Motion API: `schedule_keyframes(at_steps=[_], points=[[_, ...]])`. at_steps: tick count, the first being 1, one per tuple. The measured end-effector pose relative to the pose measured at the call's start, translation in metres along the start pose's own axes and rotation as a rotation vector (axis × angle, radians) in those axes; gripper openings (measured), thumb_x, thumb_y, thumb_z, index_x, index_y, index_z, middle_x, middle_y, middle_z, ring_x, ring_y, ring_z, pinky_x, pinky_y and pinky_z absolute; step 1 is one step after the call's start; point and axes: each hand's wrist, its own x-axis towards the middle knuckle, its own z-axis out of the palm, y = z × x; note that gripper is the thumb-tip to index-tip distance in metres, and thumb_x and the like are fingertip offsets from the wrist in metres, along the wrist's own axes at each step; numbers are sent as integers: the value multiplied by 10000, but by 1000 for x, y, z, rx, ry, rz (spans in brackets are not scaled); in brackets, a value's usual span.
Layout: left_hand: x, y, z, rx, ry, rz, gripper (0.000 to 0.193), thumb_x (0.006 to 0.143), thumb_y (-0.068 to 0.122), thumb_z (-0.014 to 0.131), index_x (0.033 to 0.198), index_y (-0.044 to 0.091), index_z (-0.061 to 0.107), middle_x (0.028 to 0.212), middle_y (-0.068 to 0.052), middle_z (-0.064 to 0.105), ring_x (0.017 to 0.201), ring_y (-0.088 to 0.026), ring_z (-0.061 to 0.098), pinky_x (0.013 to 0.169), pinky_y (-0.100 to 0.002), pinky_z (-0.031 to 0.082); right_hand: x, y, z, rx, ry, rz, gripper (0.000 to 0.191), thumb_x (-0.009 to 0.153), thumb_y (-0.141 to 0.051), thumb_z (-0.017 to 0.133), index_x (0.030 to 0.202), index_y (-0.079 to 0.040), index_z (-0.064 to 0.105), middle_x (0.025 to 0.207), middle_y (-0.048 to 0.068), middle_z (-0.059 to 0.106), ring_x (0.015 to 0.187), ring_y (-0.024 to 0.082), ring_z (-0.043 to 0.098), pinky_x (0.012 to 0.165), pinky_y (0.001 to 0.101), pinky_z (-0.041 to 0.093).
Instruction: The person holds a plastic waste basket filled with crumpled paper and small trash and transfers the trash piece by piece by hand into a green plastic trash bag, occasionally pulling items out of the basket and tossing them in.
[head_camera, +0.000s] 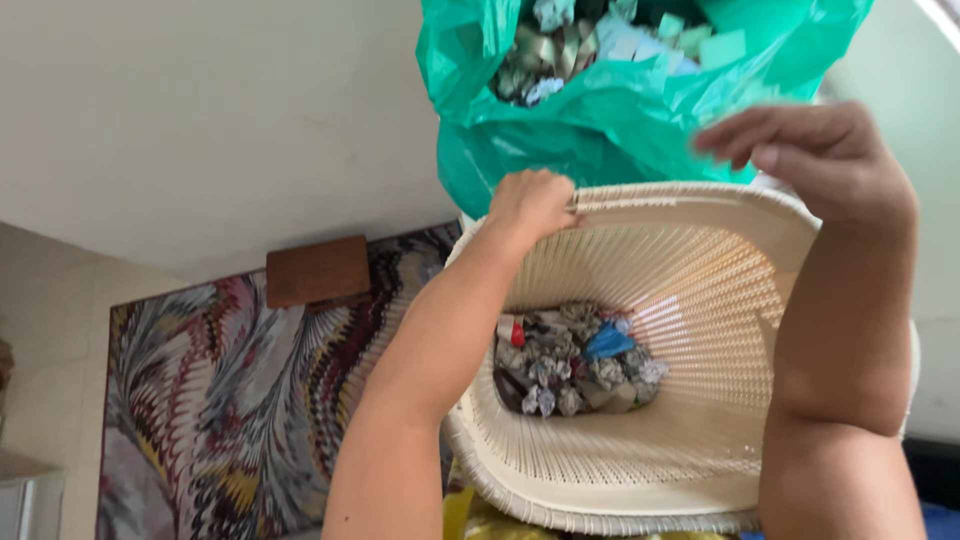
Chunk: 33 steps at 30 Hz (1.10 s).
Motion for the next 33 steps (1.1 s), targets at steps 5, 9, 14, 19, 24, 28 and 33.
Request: schedule_keyframes(at_steps=[5,9,14,19,24,28,33], points=[[3,2,2,-26,-12,36,448,710,536,844,847,114,777,915,-143,756,888,-358,732,740,-496,574,25,27,46,-257,-792,77,378,953,-298,659,1185,-11,744,1261,128,757,1183,246,716,968,389,566],[6,6,2,-22,-46,19,453,707,531,848,859,111,772,909,-142,754,875,-356,732,729,-494,573,26,137,126,-276,-1063,266,343,968,-397,657,1027,-79,774,912,35,795,829,154,738,735,340,579],[3,6,3,-49,19,45,399,723,486,848,850,115,775,885,-142,757,852,-353,736,709,-502,570,-20,305,209,-313,-1104,972,383,836,-404,751,1044,-86,701,914,28,707,826,164,688,680,377,558],[2,4,4,-15,-22,30,429,726,505,842,832,98,759,859,-146,753,842,-359,730,711,-497,570,-112,364,191,-1141,-985,697,368,865,-237,691,1206,-105,731,1281,120,671,1205,282,636,984,442,520],[3,5,4,-51,-35,25,430,737,514,832,820,100,751,836,-142,746,825,-362,725,690,-507,559,-172,354,181,-1353,-1108,759,381,999,-235,578,1370,-160,625,1398,36,651,1341,222,587,1074,430,485],[6,2,6,-62,-2,49,405,724,492,836,808,104,754,828,-145,746,819,-363,727,689,-505,559,-162,350,190,-1262,-1161,805,419,918,-262,646,1315,-127,633,1314,67,666,1237,247,623,992,441,518],[7,0,10,-63,-23,41,408,728,486,841,814,98,754,835,-142,749,830,-361,728,696,-505,560,-136,362,204,-950,-1260,953,413,806,-290,717,1170,-96,697,1164,90,708,1087,264,675,894,448,555]])
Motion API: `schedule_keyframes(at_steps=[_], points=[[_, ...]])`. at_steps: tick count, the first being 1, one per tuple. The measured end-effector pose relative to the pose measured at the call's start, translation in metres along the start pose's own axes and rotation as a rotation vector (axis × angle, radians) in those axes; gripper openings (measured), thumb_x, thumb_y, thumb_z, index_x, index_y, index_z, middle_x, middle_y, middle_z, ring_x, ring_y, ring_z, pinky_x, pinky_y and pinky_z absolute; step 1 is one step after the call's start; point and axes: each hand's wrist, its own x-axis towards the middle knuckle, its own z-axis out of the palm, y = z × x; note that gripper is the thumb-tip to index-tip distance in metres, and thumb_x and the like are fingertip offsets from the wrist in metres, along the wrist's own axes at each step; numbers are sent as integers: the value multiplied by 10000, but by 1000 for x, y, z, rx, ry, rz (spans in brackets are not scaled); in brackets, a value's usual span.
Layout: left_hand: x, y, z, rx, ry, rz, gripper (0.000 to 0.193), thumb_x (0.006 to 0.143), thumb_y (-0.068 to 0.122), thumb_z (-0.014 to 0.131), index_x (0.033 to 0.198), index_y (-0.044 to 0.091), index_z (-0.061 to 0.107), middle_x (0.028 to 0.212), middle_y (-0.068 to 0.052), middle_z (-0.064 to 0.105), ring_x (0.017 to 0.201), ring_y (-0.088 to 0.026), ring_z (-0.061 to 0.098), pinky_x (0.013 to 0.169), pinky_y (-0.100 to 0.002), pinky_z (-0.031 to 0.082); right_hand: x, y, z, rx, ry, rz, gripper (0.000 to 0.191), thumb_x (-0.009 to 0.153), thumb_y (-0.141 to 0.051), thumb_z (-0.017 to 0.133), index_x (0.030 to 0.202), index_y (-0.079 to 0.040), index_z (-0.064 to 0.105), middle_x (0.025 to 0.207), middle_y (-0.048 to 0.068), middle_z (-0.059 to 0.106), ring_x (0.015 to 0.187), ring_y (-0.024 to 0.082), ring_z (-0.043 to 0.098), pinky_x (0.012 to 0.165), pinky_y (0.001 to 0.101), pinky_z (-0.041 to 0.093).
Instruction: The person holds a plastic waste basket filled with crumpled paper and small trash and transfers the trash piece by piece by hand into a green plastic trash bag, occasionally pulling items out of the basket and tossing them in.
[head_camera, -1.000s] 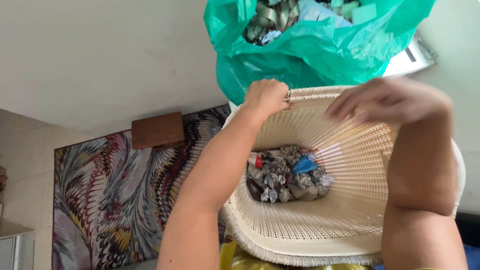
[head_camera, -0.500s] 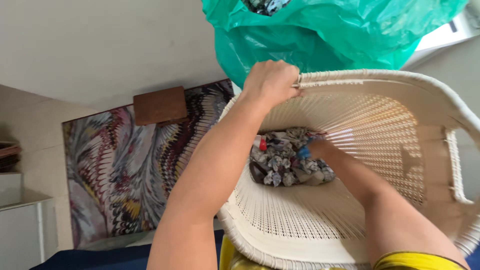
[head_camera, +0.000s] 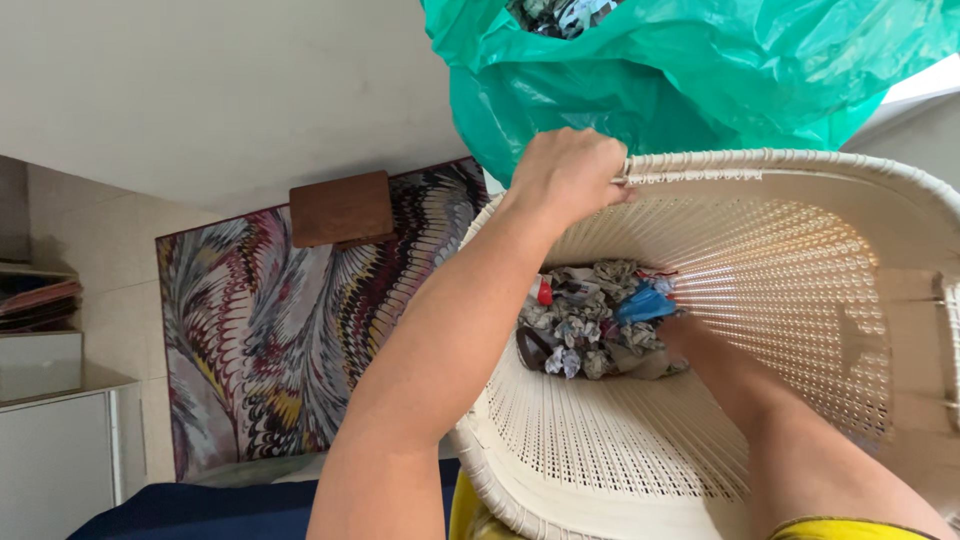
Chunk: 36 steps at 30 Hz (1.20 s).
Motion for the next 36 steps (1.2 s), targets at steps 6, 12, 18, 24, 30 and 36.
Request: schedule_keyframes(at_steps=[6,12,18,24,30,36], points=[[3,0,-2,19,-17,-1,421,718,492,848,842,100,763,884,-153,752,863,-362,731,724,-499,567,7,-13,-62,129,-51,-67,421,671,-323,803,996,-58,774,983,117,757,907,285,736,776,455,599],[2,1,-3,34,-14,9,314,724,385,841,897,132,769,928,-146,759,895,-356,733,750,-506,571,-100,1,-165,303,192,-264,583,615,-331,809,1132,-82,709,1054,113,740,974,274,714,801,429,568],[3,-1,0,35,0,27,317,719,379,836,895,124,771,946,-155,756,907,-363,729,759,-508,572,-307,-1,-194,199,546,-311,634,698,-406,824,1302,-296,664,1163,71,697,1114,255,654,947,400,511],[6,3,4,56,9,29,328,729,405,827,873,115,776,939,-158,758,910,-358,732,769,-501,576,-444,1,-129,480,1649,-507,703,710,-355,834,1345,-149,615,1165,123,724,1007,281,702,833,387,550],[11,6,8,58,10,11,319,722,396,827,877,122,777,930,-140,762,910,-350,733,763,-499,578,-406,20,-117,365,2655,-534,754,735,-375,865,1383,-82,617,1282,183,635,1130,320,640,906,398,543],[7,10,1,85,-31,-43,372,740,446,828,891,112,768,959,-138,757,932,-355,728,783,-501,575,-406,56,-193,-218,2479,579,813,759,-395,896,1422,-14,620,1398,242,546,1252,358,578,978,409,536]])
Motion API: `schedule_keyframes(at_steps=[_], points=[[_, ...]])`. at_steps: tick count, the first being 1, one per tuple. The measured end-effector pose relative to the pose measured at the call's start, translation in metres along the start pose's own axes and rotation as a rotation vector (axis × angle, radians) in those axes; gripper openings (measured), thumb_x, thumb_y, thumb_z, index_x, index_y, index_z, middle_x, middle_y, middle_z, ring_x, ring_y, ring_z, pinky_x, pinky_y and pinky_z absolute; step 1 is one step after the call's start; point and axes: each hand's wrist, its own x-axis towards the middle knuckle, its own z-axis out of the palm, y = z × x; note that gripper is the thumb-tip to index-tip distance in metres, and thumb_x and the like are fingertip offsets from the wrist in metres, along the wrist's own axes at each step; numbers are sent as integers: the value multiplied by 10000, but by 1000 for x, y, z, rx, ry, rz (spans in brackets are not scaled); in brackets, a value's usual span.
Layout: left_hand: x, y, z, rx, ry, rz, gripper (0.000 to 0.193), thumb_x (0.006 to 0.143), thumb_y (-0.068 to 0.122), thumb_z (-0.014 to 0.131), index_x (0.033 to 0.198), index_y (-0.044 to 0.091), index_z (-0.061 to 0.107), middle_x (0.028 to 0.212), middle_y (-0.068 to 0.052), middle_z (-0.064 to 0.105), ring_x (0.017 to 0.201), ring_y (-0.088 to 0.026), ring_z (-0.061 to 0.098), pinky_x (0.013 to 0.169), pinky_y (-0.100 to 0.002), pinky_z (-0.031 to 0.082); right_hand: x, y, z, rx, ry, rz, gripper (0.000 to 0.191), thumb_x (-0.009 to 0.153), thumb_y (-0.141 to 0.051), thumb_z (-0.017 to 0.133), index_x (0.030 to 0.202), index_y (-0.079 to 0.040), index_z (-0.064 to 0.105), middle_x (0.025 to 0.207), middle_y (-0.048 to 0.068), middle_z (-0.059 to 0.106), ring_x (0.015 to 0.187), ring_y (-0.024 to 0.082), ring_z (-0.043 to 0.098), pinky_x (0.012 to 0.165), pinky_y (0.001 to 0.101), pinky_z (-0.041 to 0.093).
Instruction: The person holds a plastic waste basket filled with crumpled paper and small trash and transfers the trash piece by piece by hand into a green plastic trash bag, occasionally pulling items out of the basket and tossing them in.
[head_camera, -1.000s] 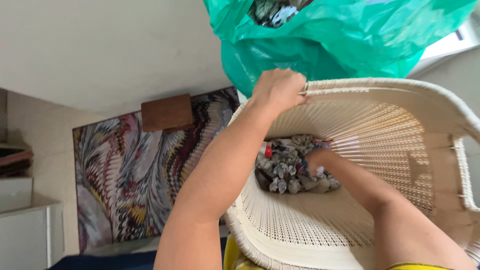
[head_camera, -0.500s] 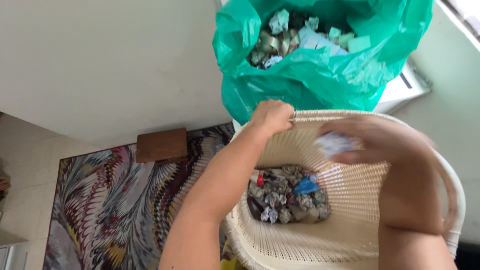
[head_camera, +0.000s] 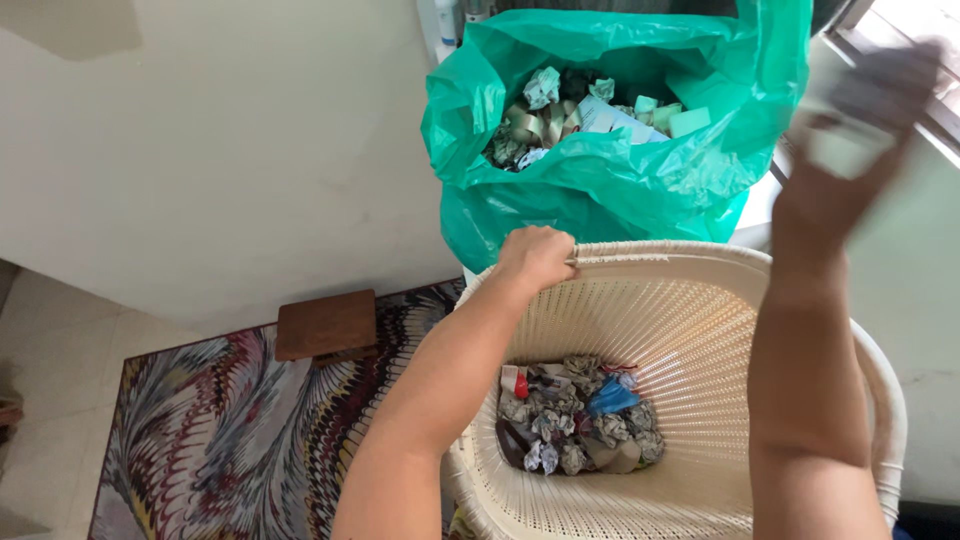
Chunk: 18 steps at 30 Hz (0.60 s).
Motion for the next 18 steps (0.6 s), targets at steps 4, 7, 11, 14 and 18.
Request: schedule_keyframes(at_steps=[4,7,11,14,18], points=[[-6,-2,-7,3,-20,-17,374,748,459,817,905,122,770,976,-132,757,950,-351,725,795,-498,574,-9,-10,5,220,-303,-55,646,818,-259,898,1319,55,638,1402,332,545,1186,426,602,957,449,528],[-5,-3,-9,-1,10,5,350,748,434,812,902,123,768,980,-136,755,948,-358,722,789,-505,572,-23,-9,4,605,-647,345,392,950,-256,805,1259,-38,702,1266,177,719,1062,286,696,895,389,562],[-4,-1,-5,-26,24,39,345,727,421,822,883,119,765,959,-145,751,923,-361,723,775,-503,573,-38,-12,12,1024,-1283,194,253,935,-257,704,1104,-84,776,970,76,810,864,201,743,793,358,595],[-3,1,-2,-47,49,49,338,722,428,827,868,127,770,937,-145,751,908,-361,725,762,-509,570,-63,-32,21,1160,-1684,-80,253,896,-282,711,1064,-104,774,970,39,821,869,157,769,765,324,619],[-2,1,-2,-27,21,59,307,728,400,830,867,133,770,916,-138,752,889,-357,729,748,-502,572,-129,-73,47,1283,-2013,-305,326,906,-382,706,1059,-103,776,1030,47,805,955,145,736,833,324,573]])
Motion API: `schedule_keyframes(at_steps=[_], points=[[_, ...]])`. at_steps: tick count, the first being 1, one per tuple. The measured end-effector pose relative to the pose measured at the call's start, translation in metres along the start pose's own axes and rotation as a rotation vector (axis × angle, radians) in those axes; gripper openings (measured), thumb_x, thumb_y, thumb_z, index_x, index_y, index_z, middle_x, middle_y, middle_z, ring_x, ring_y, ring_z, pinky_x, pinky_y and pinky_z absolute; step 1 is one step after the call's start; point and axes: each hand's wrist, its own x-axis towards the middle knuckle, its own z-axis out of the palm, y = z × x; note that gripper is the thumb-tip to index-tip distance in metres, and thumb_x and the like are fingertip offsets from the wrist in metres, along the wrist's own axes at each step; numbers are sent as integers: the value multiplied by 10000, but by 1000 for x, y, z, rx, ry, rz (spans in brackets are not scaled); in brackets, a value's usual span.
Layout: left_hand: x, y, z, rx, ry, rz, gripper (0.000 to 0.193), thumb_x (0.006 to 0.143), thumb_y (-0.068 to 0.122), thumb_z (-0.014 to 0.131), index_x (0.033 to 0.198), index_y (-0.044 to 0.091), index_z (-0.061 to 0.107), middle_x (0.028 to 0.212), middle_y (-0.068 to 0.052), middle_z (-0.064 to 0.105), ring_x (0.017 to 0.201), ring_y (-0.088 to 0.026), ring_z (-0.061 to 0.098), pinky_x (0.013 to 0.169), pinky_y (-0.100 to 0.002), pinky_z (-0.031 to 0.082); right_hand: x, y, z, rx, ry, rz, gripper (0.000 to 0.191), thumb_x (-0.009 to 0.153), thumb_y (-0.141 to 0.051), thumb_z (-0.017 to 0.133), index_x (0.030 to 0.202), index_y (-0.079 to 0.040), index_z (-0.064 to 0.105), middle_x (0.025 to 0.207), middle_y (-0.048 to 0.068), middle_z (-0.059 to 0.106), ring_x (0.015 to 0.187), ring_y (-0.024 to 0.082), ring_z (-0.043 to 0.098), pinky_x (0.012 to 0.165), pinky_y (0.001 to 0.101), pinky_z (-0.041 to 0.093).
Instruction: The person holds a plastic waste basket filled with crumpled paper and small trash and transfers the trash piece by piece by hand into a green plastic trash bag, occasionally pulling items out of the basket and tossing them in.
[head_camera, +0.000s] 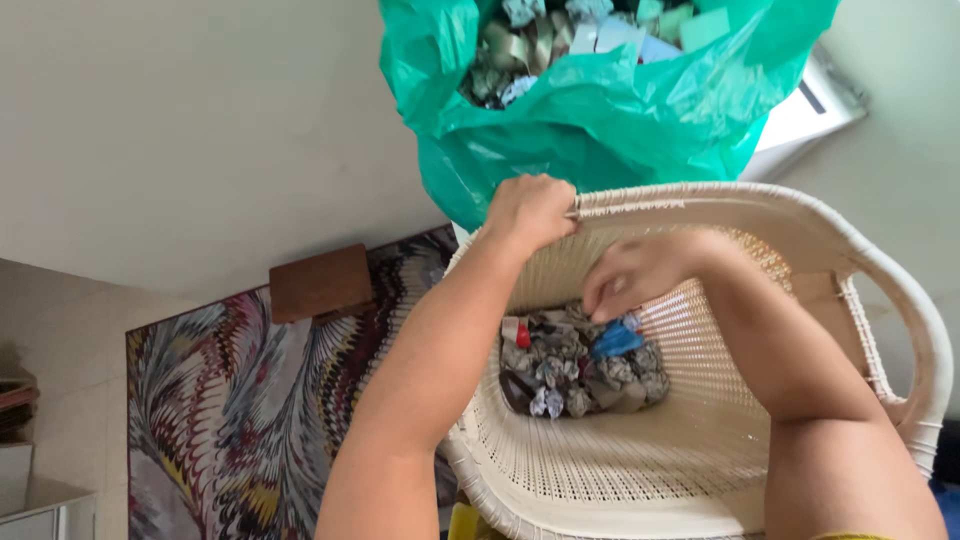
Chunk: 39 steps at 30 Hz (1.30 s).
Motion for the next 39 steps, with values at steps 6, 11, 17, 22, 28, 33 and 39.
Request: schedule_keyframes(at_steps=[6,11,17,22,28,33,39], points=[[1,-1,-3,-10,-5,5,320,744,412,831,874,128,765,904,-139,750,872,-364,726,730,-510,568,116,105,100,-1,-235,377,443,783,-416,781,1077,-90,721,1036,93,741,912,266,693,774,440,577],[2,-5,-4,-16,2,7,279,732,377,829,857,135,772,902,-139,753,868,-364,727,726,-513,567,139,179,162,-375,-193,387,470,785,-444,782,1016,-35,774,1041,194,742,993,365,697,852,475,526],[7,-5,0,-43,-12,4,270,741,368,823,852,127,770,895,-135,756,862,-361,728,722,-512,567,108,189,222,-195,-186,511,338,789,-328,739,977,-53,794,992,184,739,937,359,711,824,473,542],[10,-3,2,-60,-2,12,261,729,356,824,851,132,771,885,-134,756,852,-351,732,716,-501,569,95,177,243,-121,-219,606,309,845,-333,717,1036,-100,784,1095,159,721,1023,346,698,886,452,537],[9,-1,4,-70,0,-6,246,735,349,822,846,134,772,878,-130,758,848,-348,733,714,-496,568,109,177,240,-223,-260,576,269,868,-275,691,1086,-138,768,1177,136,710,1086,332,693,918,442,541],[10,-2,6,-61,14,12,266,725,362,828,849,134,771,880,-137,754,849,-357,728,709,-506,565,128,186,218,-381,-328,408,319,769,-176,736,1086,-145,725,1086,140,747,993,331,699,824,468,564],[13,-3,6,-15,27,36,268,725,374,831,848,140,786,886,-145,758,859,-356,736,726,-507,572,147,147,137,-41,-396,467,278,813,-103,618,1088,-138,629,813,165,664,674,271,653,618,446,539]])
